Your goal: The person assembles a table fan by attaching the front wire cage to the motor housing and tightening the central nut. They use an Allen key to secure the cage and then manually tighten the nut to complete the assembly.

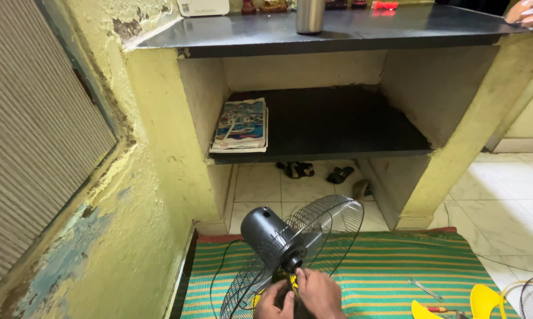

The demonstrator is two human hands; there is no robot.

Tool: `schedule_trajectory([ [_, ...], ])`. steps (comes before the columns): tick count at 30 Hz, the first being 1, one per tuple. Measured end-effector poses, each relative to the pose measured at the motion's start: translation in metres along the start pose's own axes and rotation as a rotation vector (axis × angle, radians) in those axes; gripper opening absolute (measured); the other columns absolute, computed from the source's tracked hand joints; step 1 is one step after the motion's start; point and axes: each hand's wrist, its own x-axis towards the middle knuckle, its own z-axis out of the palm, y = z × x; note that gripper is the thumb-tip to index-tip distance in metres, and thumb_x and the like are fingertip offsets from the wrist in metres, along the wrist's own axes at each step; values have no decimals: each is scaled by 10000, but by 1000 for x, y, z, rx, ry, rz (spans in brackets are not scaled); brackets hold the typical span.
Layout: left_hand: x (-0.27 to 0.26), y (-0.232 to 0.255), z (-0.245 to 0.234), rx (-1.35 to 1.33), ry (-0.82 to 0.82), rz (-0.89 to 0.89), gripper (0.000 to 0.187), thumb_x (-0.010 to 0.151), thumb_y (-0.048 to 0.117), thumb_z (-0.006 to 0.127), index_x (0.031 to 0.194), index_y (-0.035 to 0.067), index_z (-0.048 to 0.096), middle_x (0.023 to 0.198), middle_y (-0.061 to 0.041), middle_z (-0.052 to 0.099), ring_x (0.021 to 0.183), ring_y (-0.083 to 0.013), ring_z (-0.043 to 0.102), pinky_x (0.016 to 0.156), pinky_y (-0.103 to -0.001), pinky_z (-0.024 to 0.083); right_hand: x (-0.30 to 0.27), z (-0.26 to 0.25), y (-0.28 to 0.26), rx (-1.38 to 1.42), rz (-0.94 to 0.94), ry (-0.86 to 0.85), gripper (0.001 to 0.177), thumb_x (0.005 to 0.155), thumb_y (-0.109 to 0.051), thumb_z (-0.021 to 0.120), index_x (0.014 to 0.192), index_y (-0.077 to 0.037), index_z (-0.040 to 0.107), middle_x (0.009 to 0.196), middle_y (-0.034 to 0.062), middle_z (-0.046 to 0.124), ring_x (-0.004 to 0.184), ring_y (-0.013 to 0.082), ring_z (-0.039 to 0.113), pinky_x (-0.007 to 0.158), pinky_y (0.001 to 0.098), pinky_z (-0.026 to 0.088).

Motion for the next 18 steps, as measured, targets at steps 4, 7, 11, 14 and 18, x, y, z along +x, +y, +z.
schedule_trajectory([
  [4,9,-33,17,-427,-194,-164,322,917,191,786,1190,25,749,1008,-160,803,877,-228,744,802,-335,607,2,4,-4,19,-53,3,483,981,-504,432,872,-164,758,860,144,757,879,394,709,799,526,549],
  [7,21,-24,12,-657,-326,-769,379,951,391,622,1244,154,660,943,-68,690,733,-209,643,627,-384,531,4,0,-8,15,-42,-32,493,990,-512,423,883,-160,751,862,144,753,880,395,703,800,529,547],
  [11,29,15,9,-859,-371,-871,479,982,527,514,1245,149,644,1074,-87,745,941,-272,723,788,-449,611,6,-6,-16,57,3,-63,479,976,-521,423,914,-177,752,869,128,758,883,386,711,809,521,552],
  [14,31,43,11,-1103,-471,-835,509,980,546,493,1218,137,678,1096,-67,732,993,-258,687,826,-433,583,7,-9,-22,58,12,-110,509,987,-522,404,901,-166,759,874,111,779,900,372,722,827,506,556],
  [18,29,69,10,-1303,-425,-774,448,963,486,477,1133,119,668,1126,-60,728,1068,-259,682,956,-466,535,9,-12,-27,21,-8,-91,491,999,-513,398,952,-175,751,937,147,761,925,397,710,833,522,554],
])
